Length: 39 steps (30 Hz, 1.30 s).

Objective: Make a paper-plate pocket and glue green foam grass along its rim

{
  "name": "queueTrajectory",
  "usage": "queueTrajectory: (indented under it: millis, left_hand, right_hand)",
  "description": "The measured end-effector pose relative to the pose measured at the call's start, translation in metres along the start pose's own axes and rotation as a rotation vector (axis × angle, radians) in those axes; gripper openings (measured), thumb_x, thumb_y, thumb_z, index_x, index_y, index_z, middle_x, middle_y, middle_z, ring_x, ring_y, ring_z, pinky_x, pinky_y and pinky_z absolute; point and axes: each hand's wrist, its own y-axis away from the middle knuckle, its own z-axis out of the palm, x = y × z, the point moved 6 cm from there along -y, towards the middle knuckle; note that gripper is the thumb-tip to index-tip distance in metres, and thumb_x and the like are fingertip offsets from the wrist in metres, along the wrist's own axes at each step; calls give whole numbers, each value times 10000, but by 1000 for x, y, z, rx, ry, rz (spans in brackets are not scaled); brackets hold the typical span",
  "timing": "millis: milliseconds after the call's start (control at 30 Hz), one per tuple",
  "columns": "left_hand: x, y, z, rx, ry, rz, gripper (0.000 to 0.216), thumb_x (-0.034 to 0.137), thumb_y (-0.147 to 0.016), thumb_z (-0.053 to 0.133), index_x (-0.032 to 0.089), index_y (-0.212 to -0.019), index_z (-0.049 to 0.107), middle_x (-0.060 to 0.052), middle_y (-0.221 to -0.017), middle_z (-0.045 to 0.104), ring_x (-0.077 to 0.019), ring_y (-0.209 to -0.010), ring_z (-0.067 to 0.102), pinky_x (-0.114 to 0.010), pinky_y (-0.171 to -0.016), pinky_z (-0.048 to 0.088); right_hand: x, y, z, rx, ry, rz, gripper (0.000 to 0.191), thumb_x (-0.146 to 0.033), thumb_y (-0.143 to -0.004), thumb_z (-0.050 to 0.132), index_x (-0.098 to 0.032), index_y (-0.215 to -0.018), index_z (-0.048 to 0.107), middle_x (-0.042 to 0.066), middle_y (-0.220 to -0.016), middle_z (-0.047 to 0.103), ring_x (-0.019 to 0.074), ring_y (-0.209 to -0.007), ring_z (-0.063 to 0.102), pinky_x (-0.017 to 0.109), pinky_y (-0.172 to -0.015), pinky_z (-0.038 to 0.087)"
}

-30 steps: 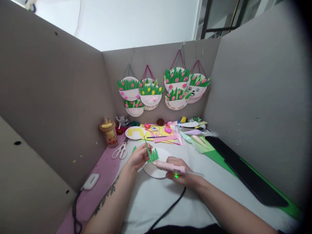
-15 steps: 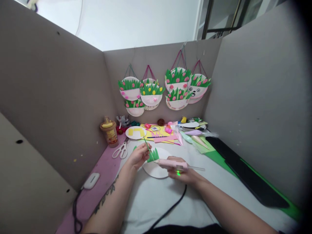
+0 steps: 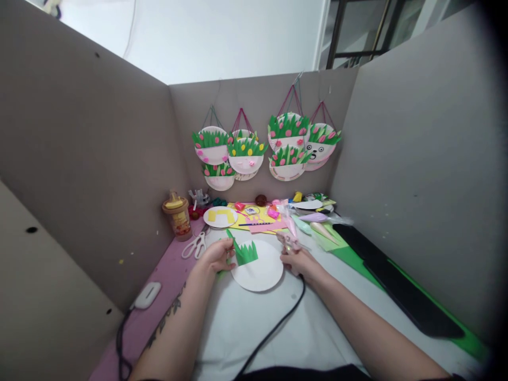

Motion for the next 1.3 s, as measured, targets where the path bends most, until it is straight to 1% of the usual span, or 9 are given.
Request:
queueTrajectory:
  millis: [100, 200, 367, 433, 500, 633, 767, 933, 1300]
  left_hand:
    - [-1, -2, -1, 13, -1, -6, 237, 206, -624, 665, 191, -750, 466, 105, -581, 460, -65, -524, 431, -374, -754, 399]
    - [0, -2, -1, 14, -10, 12, 247, 222, -639, 677, 194, -764, 467, 101, -594, 466, -68, -541, 447, -365, -755, 412]
    - [2, 1, 4, -47, -32, 88, 308, 267, -631, 734, 185, -739, 458, 86, -596, 454, -65, -532, 437, -299, -684, 445]
    - [8, 3, 10, -97, -32, 208, 332, 309, -625, 753, 178, -711, 461, 78, -583, 437, -63, -528, 420, -266, -650, 446]
    - [18, 9, 14, -87, -44, 405, 345, 361, -627, 757, 171, -686, 476, 65, -586, 444, -64, -537, 421, -226, -618, 428]
    - [35, 31, 20, 78, -180, 833, 261, 373, -677, 718, 163, -721, 571, 14, -663, 551, -100, -623, 485, -207, -614, 394]
    - [39, 54, 26, 202, -312, 1061, 168, 340, -744, 657, 177, -725, 618, -8, -681, 587, -136, -658, 500, -231, -633, 386]
    - [36, 60, 30, 215, -375, 1070, 138, 319, -752, 640, 183, -737, 656, -11, -679, 589, -141, -641, 480, -233, -613, 364]
    - [30, 51, 37, 206, -513, 1023, 173, 313, -775, 593, 186, -659, 605, 12, -593, 501, -127, -580, 403, -232, -561, 287]
  right_hand:
    - [8, 1, 7, -19, -123, 124, 160, -182, -514, 644, -170, -652, 563, -29, -547, 560, 113, -443, 498, 223, -384, 353]
    - [6, 2, 10, -38, -186, 115, 168, -162, -513, 637, -193, -644, 537, -39, -515, 538, 104, -418, 463, 217, -358, 309]
    - [3, 3, 9, -28, -138, 102, 143, -182, -533, 616, -192, -632, 514, -53, -455, 484, 91, -378, 396, 214, -344, 231]
    - [-1, 5, 8, 5, -140, 87, 152, -205, -544, 623, -185, -657, 523, -53, -474, 484, 92, -389, 393, 215, -356, 227]
    - [-9, 9, 4, 56, -112, 26, 169, -250, -568, 645, -179, -683, 543, -38, -528, 518, 109, -441, 441, 225, -387, 276]
    - [-34, 22, -3, 123, -12, -183, 219, -341, -653, 665, -181, -776, 582, 6, -696, 602, 162, -625, 548, 269, -546, 418]
    - [-49, 34, -2, 87, 15, -314, 274, -364, -725, 646, -198, -928, 566, 19, -814, 616, 170, -697, 563, 277, -624, 436]
    - [-53, 39, -1, 38, 49, -351, 340, -385, -754, 628, -189, -1019, 542, 34, -860, 609, 187, -754, 570, 294, -680, 445]
    - [-56, 45, 3, -15, 70, -404, 241, -380, -793, 591, -200, -937, 520, 14, -833, 567, 163, -719, 528, 279, -656, 414]
